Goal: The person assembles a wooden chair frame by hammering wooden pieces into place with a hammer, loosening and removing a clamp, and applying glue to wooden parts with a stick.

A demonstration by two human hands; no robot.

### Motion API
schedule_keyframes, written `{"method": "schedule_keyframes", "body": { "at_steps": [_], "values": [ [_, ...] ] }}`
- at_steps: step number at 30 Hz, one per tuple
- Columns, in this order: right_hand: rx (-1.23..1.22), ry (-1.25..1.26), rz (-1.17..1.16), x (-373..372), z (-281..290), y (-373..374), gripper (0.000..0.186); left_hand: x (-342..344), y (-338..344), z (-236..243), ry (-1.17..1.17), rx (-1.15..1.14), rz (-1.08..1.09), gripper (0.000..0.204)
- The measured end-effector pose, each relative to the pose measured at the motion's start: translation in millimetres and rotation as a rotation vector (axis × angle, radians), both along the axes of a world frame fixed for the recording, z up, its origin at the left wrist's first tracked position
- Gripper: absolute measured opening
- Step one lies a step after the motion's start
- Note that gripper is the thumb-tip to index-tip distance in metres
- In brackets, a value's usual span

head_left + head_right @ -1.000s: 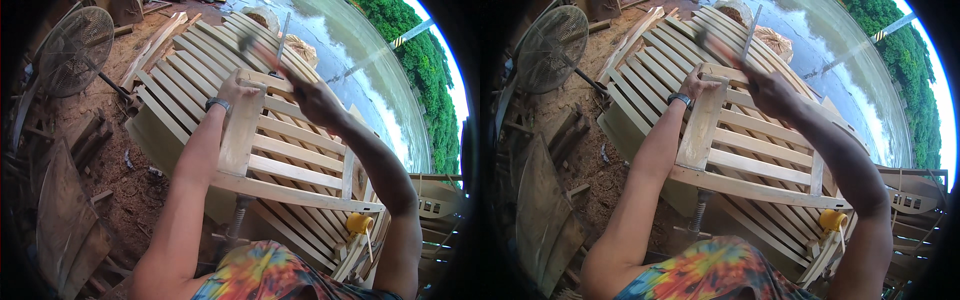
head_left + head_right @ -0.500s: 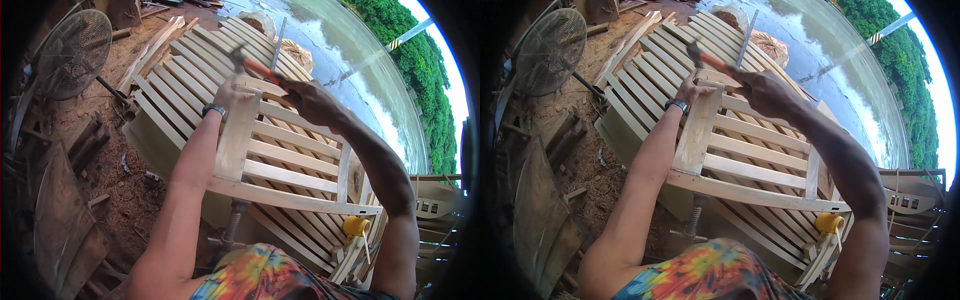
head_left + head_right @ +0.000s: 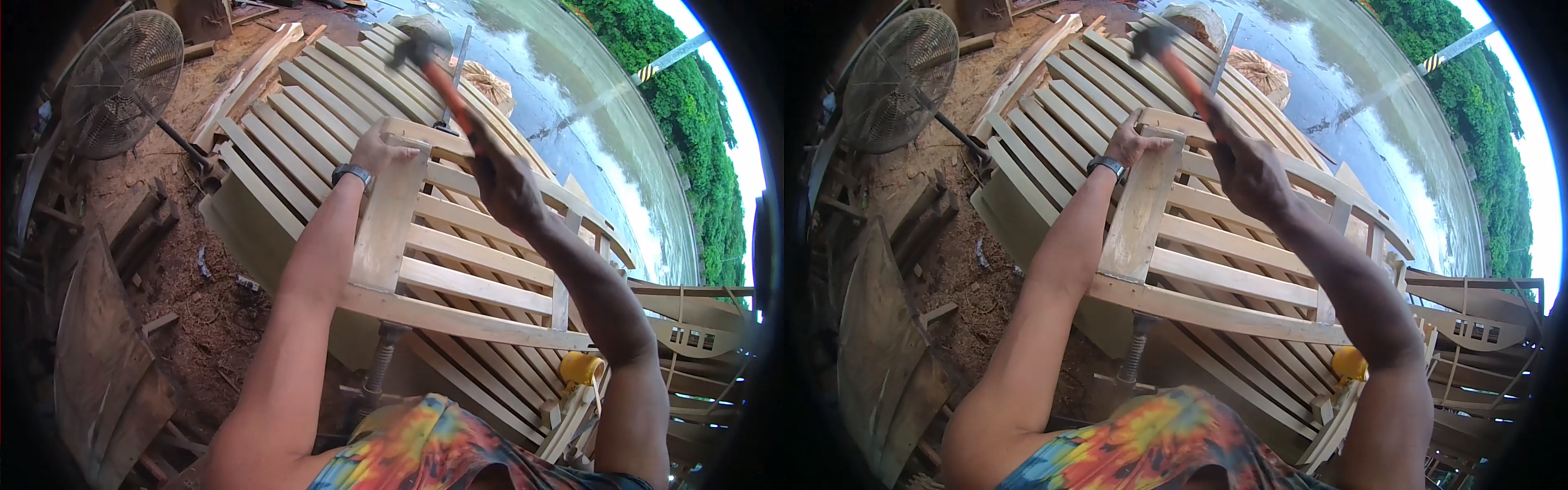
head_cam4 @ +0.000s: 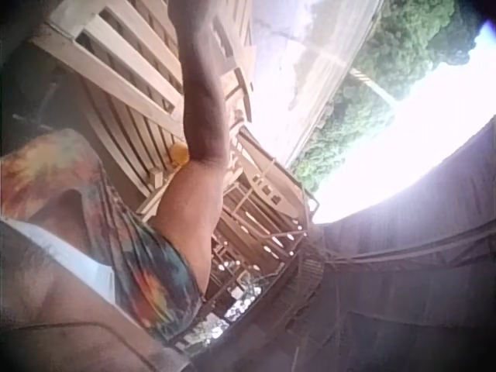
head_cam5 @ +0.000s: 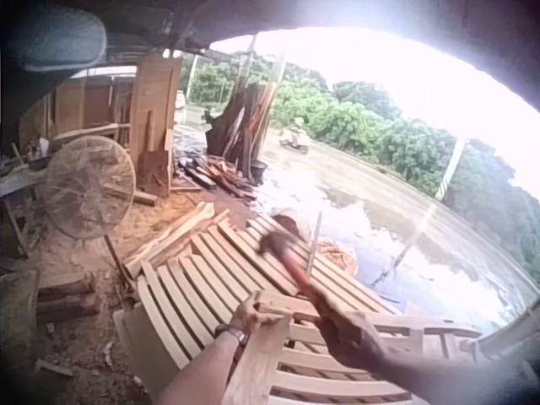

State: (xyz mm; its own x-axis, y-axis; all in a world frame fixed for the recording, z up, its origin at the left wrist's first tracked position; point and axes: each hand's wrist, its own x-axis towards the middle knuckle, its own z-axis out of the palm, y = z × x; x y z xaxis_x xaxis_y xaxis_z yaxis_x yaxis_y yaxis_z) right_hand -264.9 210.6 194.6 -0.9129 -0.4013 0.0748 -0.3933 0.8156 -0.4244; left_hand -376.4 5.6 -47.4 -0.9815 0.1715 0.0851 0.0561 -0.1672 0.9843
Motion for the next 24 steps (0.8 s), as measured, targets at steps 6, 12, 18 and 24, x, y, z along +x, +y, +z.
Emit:
{"method": "schedule_keyframes", "body": {
  "at_steps": [6, 12, 18, 24],
  "values": [
    [0.164, -0.199, -0.085, -1.1, 3.2, 28.4, 0.057, 3.5, -12.4, 15.4, 0.068, -0.194, -0.035, 0.087],
    [-0.253, -0.199, -0.413, 70.9, -36.9, 77.4, 0.065, 8.3, -88.9, 40.1, -0.282, -0.989, -0.261, 0.028],
    [-0.552, -0.492, -0.538, 135.0, -48.5, 71.6, 0.066, 8.7, -58.0, 62.6, -0.290, 0.008, 0.131, 0.046],
    [-0.557, -0.396, -0.464, 166.3, -78.6, 76.5, 0.067, -20.8, -3.4, 78.6, -0.125, -0.106, 0.283, 0.016]
  ]
}}
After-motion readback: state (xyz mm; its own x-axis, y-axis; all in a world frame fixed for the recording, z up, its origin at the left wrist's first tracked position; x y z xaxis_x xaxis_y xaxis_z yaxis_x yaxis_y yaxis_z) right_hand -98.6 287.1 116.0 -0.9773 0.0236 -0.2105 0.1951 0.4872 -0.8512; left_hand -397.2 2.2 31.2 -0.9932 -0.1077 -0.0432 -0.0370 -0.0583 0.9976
